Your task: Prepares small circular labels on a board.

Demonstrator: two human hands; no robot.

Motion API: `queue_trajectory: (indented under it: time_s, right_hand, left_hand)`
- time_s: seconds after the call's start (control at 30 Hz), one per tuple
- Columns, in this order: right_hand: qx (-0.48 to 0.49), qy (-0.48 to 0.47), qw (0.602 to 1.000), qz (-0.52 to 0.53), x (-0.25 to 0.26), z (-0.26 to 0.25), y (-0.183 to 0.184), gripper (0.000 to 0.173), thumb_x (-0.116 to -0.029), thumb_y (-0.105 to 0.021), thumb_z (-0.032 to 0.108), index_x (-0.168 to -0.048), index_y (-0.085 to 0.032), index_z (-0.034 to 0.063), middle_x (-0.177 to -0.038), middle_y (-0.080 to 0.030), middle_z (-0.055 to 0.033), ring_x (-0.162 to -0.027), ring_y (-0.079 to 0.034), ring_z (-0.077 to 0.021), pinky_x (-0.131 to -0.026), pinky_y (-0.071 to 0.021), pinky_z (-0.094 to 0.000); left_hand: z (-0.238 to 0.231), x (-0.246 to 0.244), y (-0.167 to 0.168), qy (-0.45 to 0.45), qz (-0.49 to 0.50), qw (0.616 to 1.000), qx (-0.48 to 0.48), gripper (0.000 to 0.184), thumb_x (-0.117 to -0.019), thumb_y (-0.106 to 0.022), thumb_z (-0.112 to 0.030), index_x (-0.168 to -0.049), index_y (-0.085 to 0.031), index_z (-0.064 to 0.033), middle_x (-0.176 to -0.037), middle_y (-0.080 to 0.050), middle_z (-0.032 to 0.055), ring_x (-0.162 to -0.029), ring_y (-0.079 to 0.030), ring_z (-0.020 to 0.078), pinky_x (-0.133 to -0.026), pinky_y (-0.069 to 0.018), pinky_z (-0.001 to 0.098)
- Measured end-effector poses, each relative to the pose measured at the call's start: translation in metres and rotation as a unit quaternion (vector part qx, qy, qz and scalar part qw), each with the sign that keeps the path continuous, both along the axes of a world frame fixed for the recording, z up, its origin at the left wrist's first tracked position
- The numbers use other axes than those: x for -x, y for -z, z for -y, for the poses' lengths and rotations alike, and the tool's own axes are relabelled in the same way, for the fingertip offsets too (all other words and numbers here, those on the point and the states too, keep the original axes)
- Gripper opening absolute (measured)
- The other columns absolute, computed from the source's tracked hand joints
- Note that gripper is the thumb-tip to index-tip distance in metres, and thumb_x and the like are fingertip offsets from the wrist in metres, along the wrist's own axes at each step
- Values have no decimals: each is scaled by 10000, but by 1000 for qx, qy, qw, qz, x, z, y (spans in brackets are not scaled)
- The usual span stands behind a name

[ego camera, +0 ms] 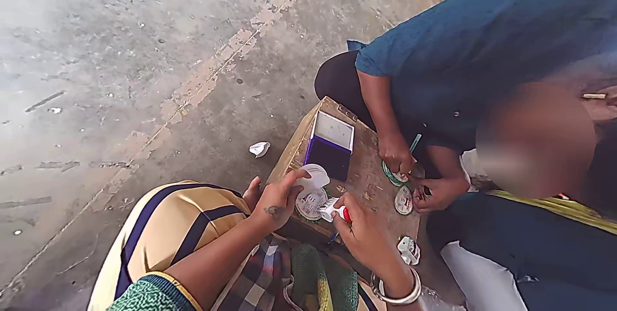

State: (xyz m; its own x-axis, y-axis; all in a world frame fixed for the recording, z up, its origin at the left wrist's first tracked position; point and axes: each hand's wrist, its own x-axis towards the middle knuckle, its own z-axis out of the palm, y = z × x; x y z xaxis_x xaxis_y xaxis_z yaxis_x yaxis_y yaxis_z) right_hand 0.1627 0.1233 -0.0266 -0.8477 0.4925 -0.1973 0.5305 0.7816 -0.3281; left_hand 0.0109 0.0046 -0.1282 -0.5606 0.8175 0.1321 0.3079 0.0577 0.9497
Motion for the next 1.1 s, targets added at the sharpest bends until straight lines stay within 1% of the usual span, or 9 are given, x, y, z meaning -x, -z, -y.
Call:
queue_trajectory:
  time_s: [0.13, 0.2, 0.3, 0.4, 0.47, 0.53, 0.67, 0.9, 1.1]
  right_hand:
    - [-15, -2, 1000, 10, 18, 1, -7, 244, -949, -564, 174, -1082, -660, -6, -800, -664, -140, -679, -666, -311, -574, -514, -484]
    - [8, 3, 999, 44, 31, 5, 0, 240, -965, -584, 141, -1105, -662, -38, -868, -689, -196, -784, -694, -376, -668, -532, -547]
    - [-17, -17, 999, 44, 36, 11, 13, 208, -935, -580, 109, -1045, -661, -47, -817, -675, -207, -768, -696, -399, -642, -524, -536]
    - [46, -2, 993, 105, 35, 0, -4, 257, -1000, -548, 147, -1158, -636, -36, -940, -687, -216, -868, -690, -389, -748, -522, -552]
    - [35, 37, 998, 24, 30, -10, -16, 266, -991, -564, 176, -1133, -651, -31, -861, -679, -182, -751, -671, -331, -667, -526, -523]
    - [-2, 86, 995, -43, 26, -23, -29, 266, -985, -554, 217, -1110, -638, -3, -781, -638, -118, -664, -620, -250, -599, -497, -470]
    - [4, 149, 989, -15, 60, -47, -27, 196, -1020, -582, 155, -1144, -606, 5, -841, -635, -168, -753, -628, -323, -671, -489, -547]
    - [17, 180, 981, 73, 92, -54, 5, 193, -1040, -568, 158, -1168, -583, 14, -899, -661, -208, -865, -660, -389, -738, -494, -580]
    - [18, 245, 965, -87, 48, -44, -17, 231, -1031, -567, 158, -1179, -580, -20, -886, -621, -156, -745, -607, -267, -685, -493, -496]
  left_hand:
    - [-1, -1, 1, 10, -23, 1000, -4, 255, -993, -528, -7, -1086, -762, -47, -1024, -731, 180, -935, -719, 284, -856, -559, 445]
    - [-2, -2, 2, 9, -23, 1000, 2, 267, -1000, -525, -10, -1102, -769, -45, -1038, -733, 179, -944, -721, 281, -874, -563, 434]
    - [-1, 0, -1, 19, -34, 999, 16, 284, -994, -520, 10, -1126, -768, -33, -1069, -734, 193, -968, -725, 305, -895, -554, 465]
    - [3, -1, -7, 56, -51, 996, 36, 314, -994, -492, 31, -1143, -763, -25, -1085, -725, 218, -954, -723, 353, -863, -557, 504]
    - [5, 3, -7, 88, -71, 993, 33, 323, -983, -483, 44, -1156, -750, -12, -1103, -716, 237, -949, -725, 380, -838, -568, 526]
    - [7, 2, -3, 119, -95, 988, 25, 261, -977, -560, -23, -1163, -742, -8, -1100, -713, 226, -936, -725, 376, -826, -574, 530]
    - [10, 4, -4, 188, -157, 969, 17, 434, -817, -839, -197, -1182, -726, 8, -1203, -702, 232, -1061, -702, 415, -879, -563, 555]
    - [7, 4, 2, 178, -191, 965, -8, 182, -971, -640, -107, -965, -768, 23, -1019, -744, 194, -1015, -724, 379, -833, -590, 491]
    - [5, 10, -4, 181, -87, 979, 44, 207, -935, -707, -154, -892, -761, 41, -907, -729, 211, -903, -716, 370, -843, -550, 529]
